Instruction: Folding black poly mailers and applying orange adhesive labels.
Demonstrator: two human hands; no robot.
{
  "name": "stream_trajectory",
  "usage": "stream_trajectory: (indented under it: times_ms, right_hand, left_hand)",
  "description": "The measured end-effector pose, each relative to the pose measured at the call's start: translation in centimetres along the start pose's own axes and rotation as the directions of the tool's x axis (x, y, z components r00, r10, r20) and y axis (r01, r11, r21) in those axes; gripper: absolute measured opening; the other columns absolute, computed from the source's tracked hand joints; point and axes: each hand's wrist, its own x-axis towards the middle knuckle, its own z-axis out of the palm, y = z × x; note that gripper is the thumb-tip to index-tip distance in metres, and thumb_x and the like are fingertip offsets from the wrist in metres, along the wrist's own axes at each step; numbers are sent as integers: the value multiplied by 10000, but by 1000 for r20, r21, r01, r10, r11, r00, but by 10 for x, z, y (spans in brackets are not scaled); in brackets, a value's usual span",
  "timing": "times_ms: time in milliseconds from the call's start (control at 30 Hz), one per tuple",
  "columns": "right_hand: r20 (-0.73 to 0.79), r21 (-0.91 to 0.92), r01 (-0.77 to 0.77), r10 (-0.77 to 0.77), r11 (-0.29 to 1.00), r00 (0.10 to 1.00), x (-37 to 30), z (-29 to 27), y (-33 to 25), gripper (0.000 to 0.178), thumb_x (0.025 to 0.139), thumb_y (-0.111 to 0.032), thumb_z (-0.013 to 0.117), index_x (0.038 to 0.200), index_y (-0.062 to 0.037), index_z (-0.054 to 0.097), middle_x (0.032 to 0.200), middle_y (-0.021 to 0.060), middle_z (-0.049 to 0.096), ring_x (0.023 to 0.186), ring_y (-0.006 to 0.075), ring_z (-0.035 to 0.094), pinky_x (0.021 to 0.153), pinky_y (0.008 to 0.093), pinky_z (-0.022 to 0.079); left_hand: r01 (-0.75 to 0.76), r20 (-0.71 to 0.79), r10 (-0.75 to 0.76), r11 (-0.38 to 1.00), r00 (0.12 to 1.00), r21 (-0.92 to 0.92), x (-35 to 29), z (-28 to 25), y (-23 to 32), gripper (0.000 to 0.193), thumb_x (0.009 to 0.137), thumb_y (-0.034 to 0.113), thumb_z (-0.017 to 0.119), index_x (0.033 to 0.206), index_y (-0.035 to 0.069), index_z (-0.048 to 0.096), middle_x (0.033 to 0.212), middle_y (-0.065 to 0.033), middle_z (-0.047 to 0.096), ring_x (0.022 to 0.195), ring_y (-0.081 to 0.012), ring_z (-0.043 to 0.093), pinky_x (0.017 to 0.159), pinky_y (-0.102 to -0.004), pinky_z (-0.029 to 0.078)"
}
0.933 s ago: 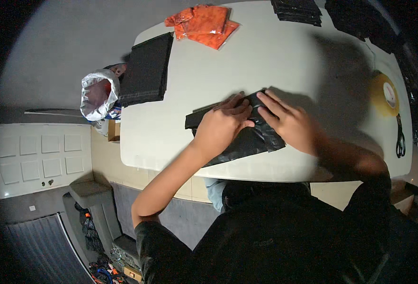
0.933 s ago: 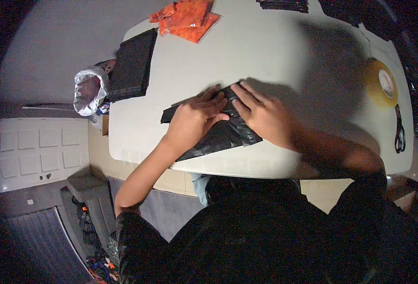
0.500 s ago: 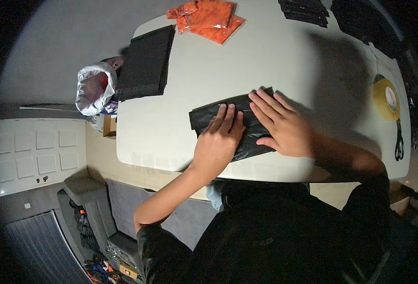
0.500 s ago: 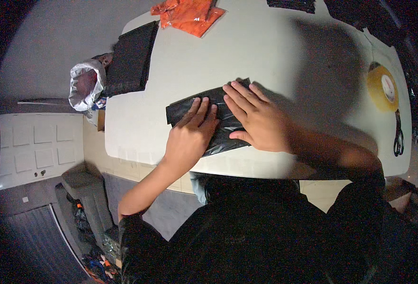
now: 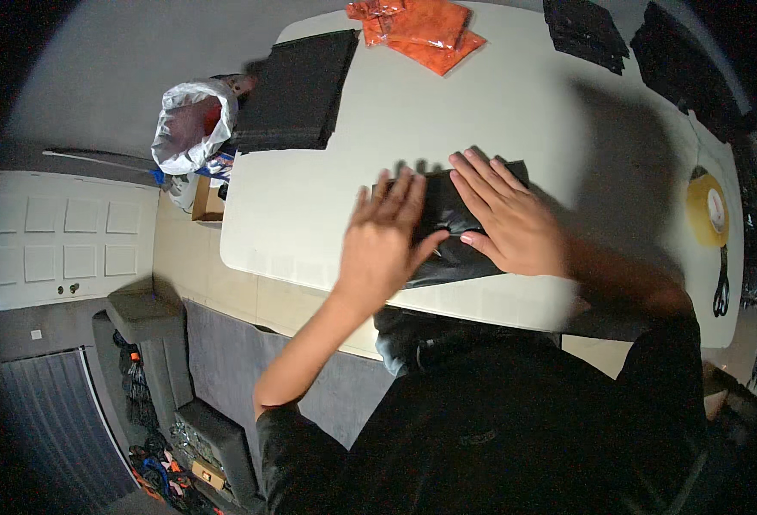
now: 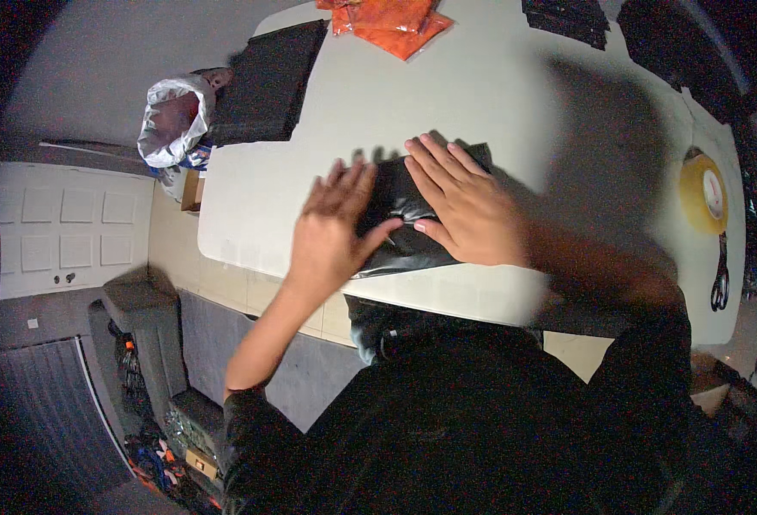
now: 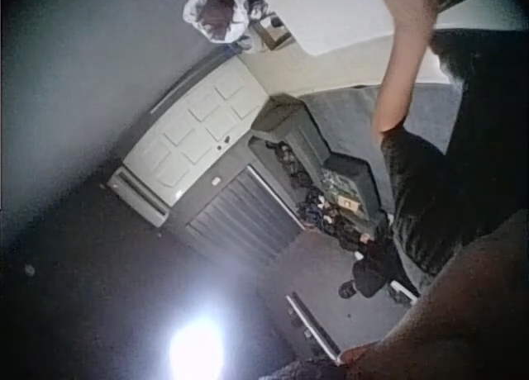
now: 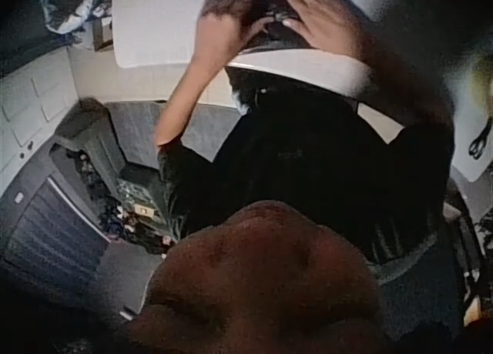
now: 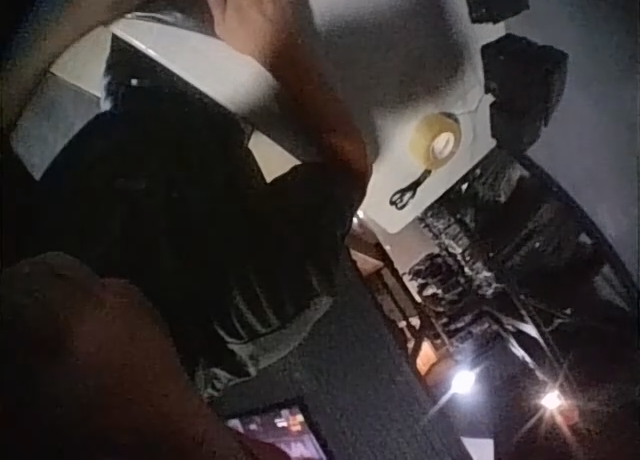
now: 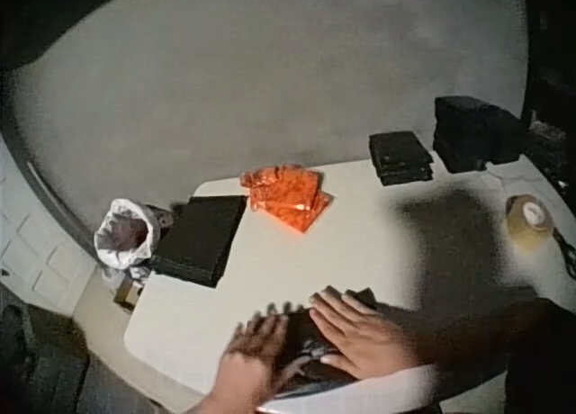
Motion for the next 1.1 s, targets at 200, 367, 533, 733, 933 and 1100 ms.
stream_trajectory:
  times_ms: [200, 367, 533, 733, 933, 1100]
  right_hand:
    - [9, -10, 1, -1, 1000, 1000, 2, -1, 0, 764, 1031, -409, 552, 1529, 133, 347, 1653, 279, 288, 1566, 417, 230, 1287, 519, 174]
    - [-3, -4, -11, 11, 1000, 1000, 1, -2, -2, 765, 1051, -425, 513, 1558, 114, 317, 1685, 258, 230, 1582, 422, 176, 1293, 519, 149]
    - [67, 24, -28, 26, 999, 997, 2, 0, -2, 800, 1056, -398, 515, 1590, 120, 222, 1709, 259, 143, 1599, 429, 83, 1298, 533, 104]
    - [69, 16, -30, 29, 999, 997, 1, -3, -3, 778, 1059, -393, 511, 1606, 84, 230, 1708, 241, 166, 1596, 425, 101, 1297, 541, 106]
    - [102, 0, -28, 28, 1000, 994, 1, -2, -2, 763, 1062, -395, 504, 1607, 72, 243, 1698, 242, 196, 1593, 423, 118, 1293, 550, 117]
    - [97, -9, -26, 26, 1000, 995, 0, -1, -1, 741, 1067, -396, 497, 1598, 71, 274, 1694, 240, 211, 1590, 422, 130, 1290, 554, 122]
  left_hand:
    - [49, -25, -55, 979, 998, -197, 10, -10, -48, 782, 765, 201, 879, 1457, 10, 570, 1311, -226, 683, 1284, -415, 599, 1054, -483, 509]
    - [56, 3, -58, 943, 998, -329, 12, 8, -66, 568, 695, -45, 763, 1253, 64, 749, 1045, -180, 715, 1022, -345, 685, 923, -427, 557]
    - [94, 3, -102, 900, 995, -426, 6, 13, -71, 533, 653, -138, 718, 1128, 84, 812, 1000, -134, 694, 934, -303, 694, 854, -368, 576]
    - [-26, -90, -1, 954, 996, -297, -1, 7, -86, 508, 655, -141, 718, 1086, 105, 833, 976, -109, 678, 972, -261, 687, 854, -363, 573]
    - [90, -39, -109, 942, 993, -324, 8, 0, -78, 537, 711, -48, 785, 1227, 102, 780, 1141, -135, 716, 1073, -299, 669, 961, -371, 549]
    - [-203, -43, 200, 931, 979, -304, 36, 2, -62, 723, 661, 42, 788, 1372, 137, 696, 1318, -117, 697, 1269, -344, 604, 1138, -442, 456]
